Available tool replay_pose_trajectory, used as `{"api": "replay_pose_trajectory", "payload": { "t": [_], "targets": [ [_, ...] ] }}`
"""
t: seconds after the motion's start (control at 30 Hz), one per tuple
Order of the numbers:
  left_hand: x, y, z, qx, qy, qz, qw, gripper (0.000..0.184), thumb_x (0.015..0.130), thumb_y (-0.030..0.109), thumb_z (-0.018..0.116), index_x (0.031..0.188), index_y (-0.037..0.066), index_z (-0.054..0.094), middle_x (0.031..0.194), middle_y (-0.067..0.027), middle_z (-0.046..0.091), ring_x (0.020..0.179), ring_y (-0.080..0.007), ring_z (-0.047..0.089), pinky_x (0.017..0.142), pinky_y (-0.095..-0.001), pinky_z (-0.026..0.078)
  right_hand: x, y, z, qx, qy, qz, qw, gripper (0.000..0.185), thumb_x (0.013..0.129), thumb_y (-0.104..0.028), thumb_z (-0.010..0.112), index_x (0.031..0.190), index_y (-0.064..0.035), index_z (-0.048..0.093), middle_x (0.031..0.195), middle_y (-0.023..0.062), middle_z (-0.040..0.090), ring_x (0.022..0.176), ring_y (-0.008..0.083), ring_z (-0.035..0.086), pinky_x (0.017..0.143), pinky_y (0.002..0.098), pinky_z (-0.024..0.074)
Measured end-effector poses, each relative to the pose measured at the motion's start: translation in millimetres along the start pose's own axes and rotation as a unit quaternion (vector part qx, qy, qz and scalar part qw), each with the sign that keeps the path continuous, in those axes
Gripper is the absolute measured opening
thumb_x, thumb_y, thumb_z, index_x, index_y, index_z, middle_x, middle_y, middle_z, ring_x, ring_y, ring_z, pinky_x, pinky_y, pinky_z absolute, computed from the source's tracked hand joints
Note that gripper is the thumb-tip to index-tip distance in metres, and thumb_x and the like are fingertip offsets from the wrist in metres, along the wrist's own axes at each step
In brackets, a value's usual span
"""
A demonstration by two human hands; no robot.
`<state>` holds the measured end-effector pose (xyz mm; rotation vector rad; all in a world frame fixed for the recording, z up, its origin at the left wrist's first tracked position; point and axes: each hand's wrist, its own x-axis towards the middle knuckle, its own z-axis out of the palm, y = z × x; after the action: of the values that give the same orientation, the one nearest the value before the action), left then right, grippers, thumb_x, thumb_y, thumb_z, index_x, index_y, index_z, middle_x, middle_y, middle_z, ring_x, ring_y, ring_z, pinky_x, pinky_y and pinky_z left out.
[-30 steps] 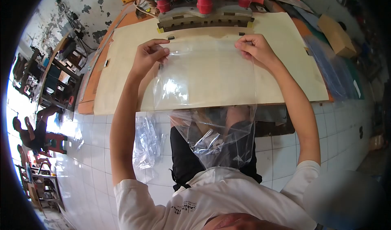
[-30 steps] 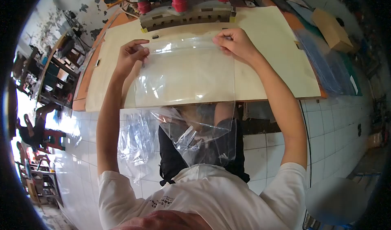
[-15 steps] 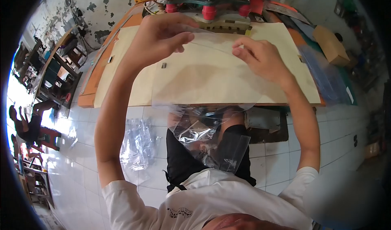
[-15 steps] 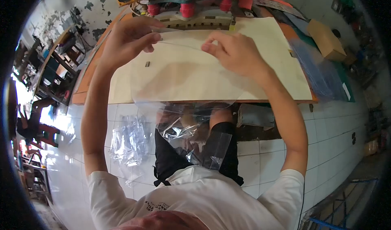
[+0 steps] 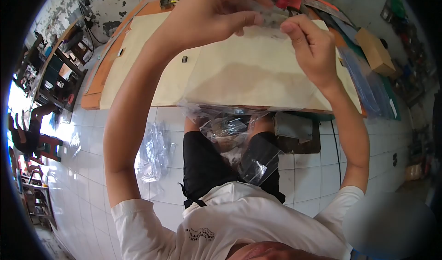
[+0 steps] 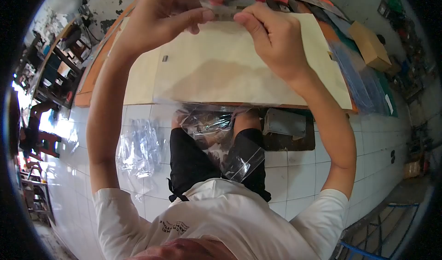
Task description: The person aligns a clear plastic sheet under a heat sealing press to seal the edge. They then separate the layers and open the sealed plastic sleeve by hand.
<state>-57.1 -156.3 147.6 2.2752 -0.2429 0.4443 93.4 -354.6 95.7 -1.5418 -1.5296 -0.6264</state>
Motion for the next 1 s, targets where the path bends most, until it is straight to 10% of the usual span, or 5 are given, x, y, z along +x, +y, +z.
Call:
{"api": "replay_pose_trajectory", "payload": {
  "t": [0.2, 0.3, 0.63, 0.9, 1.0],
  "targets": [
    [-6.8, -13.2, 22.6, 0.045, 0.206, 0.227, 0.951, 0.057, 0.091, 0.01, 0.071, 0.141, 0.002, 0.046, 0.12, -0.0114, 0.061, 0.102, -0.0151, 0.065, 0.082, -0.0295, 0.054, 27.3, -1.0, -41.6, -0.089, 0.016, -0.02, 0.996, 0.023, 0.098, -0.025, 0.064, 0.094, -0.0025, 0.069, 0.063, 0.004, 0.056, 0.054, 0.009, 0.049, 0.053, 0.0236, 0.0403],
    [-10.7, 22.4, 76.7, 0.204, 0.528, 0.148, 0.811, 0.048, 0.087, 0.007, 0.07, 0.132, -0.001, 0.055, 0.108, -0.0157, 0.068, 0.094, -0.0224, 0.069, 0.079, -0.0354, 0.055, 51.1, -2.6, -72.1, -0.171, 0.031, -0.036, 0.984, 0.027, 0.101, -0.026, 0.06, 0.091, -0.0028, 0.069, 0.065, 0.0029, 0.061, 0.059, 0.0082, 0.053, 0.055, 0.0246, 0.0414],
    [-92.7, -15.0, 160.1, 0.106, 0.24, 0.356, 0.897, 0.029, 0.067, 0.001, 0.067, 0.095, 0.006, 0.069, 0.104, -0.0158, 0.067, 0.094, -0.0348, 0.067, 0.09, -0.0483, 0.054, 84.4, -6.1, -131.1, -0.174, -0.005, 0.006, 0.985, 0.038, 0.104, -0.032, 0.055, 0.079, -0.003, 0.062, 0.056, -0.0075, 0.043, 0.05, 0.0011, 0.035, 0.046, 0.0231, 0.0273],
    [-81.9, -6.6, 203.2, 0.307, -0.036, 0.299, 0.903, 0.045, 0.077, 0.014, 0.066, 0.122, 0.015, 0.062, 0.126, -0.008, 0.058, 0.117, -0.0209, 0.054, 0.113, -0.0482, 0.033, 87.1, -17.3, -105.4, -0.164, -0.025, -0.042, 0.985, 0.036, 0.103, -0.028, 0.057, 0.077, -0.0031, 0.061, 0.058, -0.0077, 0.043, 0.054, 0.0014, 0.037, 0.049, 0.0235, 0.0283],
    [-83.6, -6.2, 213.0, 0.298, -0.031, 0.322, 0.898, 0.044, 0.079, 0.017, 0.065, 0.123, 0.016, 0.062, 0.101, -0.0023, 0.062, 0.094, -0.0176, 0.059, 0.093, -0.039, 0.044, 89.0, -4.0, -99.4, -0.164, -0.045, -0.028, 0.985, 0.034, 0.102, -0.024, 0.058, 0.078, -0.0002, 0.061, 0.059, -0.0049, 0.048, 0.055, 0.0043, 0.042, 0.051, 0.0241, 0.033]
  ]
}}
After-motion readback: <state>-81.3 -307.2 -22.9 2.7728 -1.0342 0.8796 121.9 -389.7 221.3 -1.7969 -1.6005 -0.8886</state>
